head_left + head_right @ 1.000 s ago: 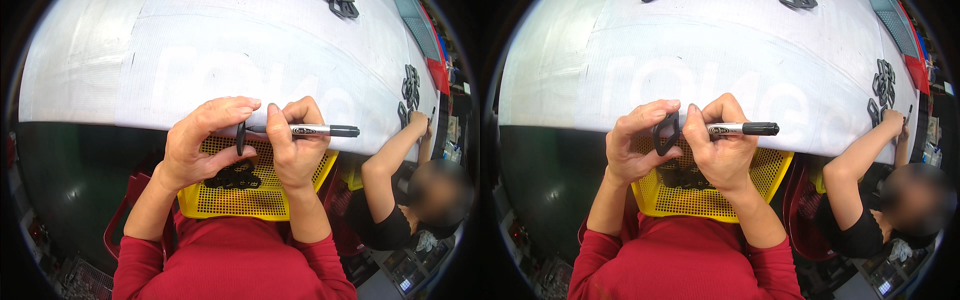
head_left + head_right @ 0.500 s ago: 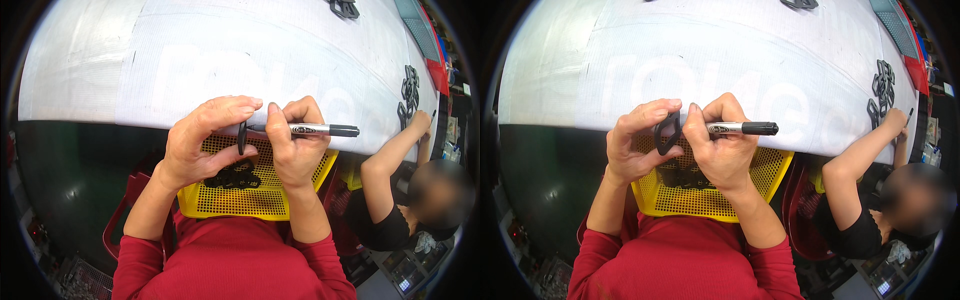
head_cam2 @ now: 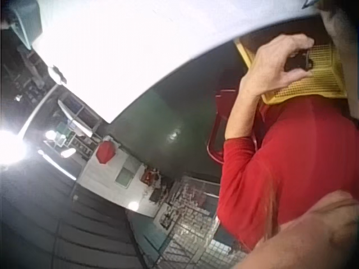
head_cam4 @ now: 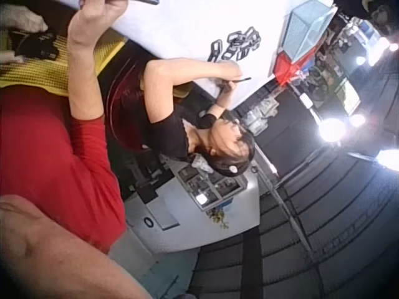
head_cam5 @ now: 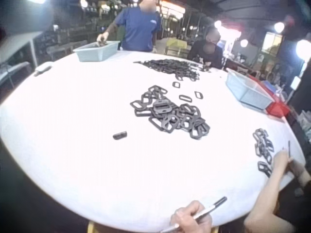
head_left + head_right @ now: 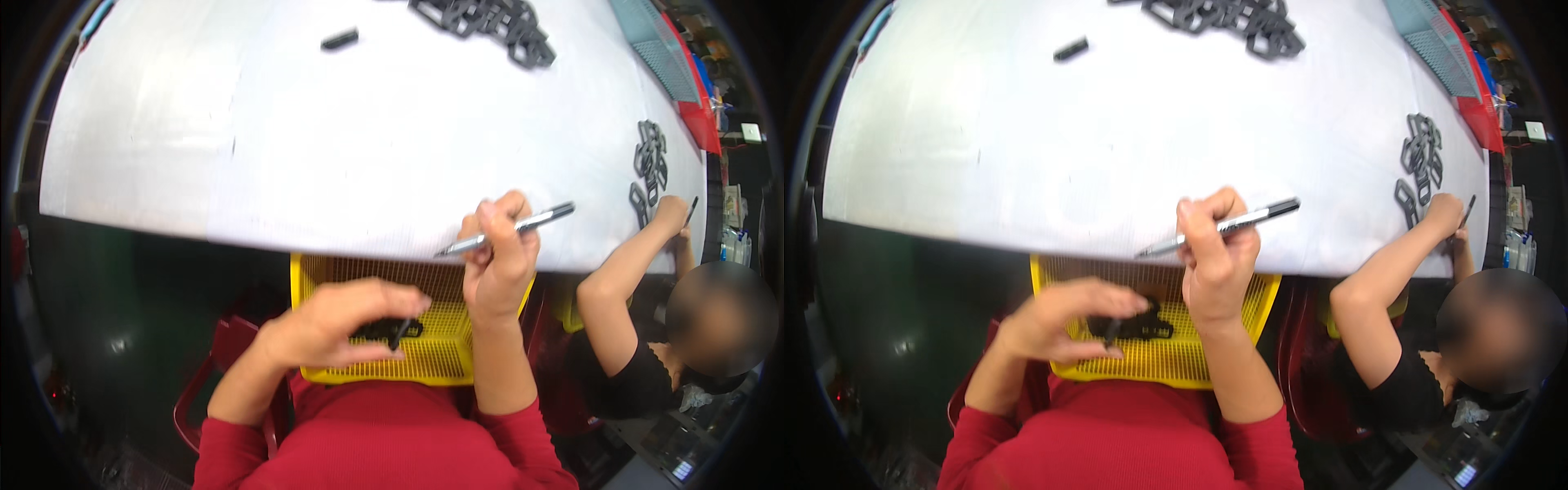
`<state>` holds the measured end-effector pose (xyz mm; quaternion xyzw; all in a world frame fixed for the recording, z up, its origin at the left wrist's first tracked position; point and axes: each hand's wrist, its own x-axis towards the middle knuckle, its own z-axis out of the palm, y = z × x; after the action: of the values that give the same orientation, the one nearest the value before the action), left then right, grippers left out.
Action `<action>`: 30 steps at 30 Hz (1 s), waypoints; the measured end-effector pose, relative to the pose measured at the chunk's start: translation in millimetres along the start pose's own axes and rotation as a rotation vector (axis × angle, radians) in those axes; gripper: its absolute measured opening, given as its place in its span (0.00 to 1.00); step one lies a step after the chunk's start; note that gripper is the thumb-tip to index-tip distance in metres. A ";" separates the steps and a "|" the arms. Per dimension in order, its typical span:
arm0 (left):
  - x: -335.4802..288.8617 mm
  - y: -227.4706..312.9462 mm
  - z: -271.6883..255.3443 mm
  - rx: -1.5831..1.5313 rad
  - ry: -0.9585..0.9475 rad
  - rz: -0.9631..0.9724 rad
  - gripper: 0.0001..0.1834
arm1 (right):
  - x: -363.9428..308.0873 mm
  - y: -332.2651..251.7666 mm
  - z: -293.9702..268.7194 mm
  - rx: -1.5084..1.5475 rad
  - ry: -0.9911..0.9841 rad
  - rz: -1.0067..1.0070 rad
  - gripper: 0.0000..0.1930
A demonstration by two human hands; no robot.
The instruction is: The person marks plastic buckles with a pen while holding them in their hands, then places them into a yellow basket.
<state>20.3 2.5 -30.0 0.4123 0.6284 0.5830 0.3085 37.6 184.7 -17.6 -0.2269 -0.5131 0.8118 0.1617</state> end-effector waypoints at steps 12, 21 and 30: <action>-20.1 10.5 11.1 -0.587 0.508 -0.209 0.20 | 67.1 -25.9 3.8 -0.225 -0.146 -0.398 0.14; 4.9 21.2 -13.3 -1.262 0.852 -0.148 0.24 | 180.7 -4.9 29.9 -1.070 -0.290 -0.945 0.14; 5.9 -5.9 -15.7 -1.388 0.711 -0.024 0.12 | 172.0 2.9 26.5 -1.208 -0.308 -0.951 0.13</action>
<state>2.9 0.3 -33.2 -0.0936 0.1852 0.9367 0.2822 -121.9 248.6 -45.2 0.0835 -0.9246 0.2581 0.2676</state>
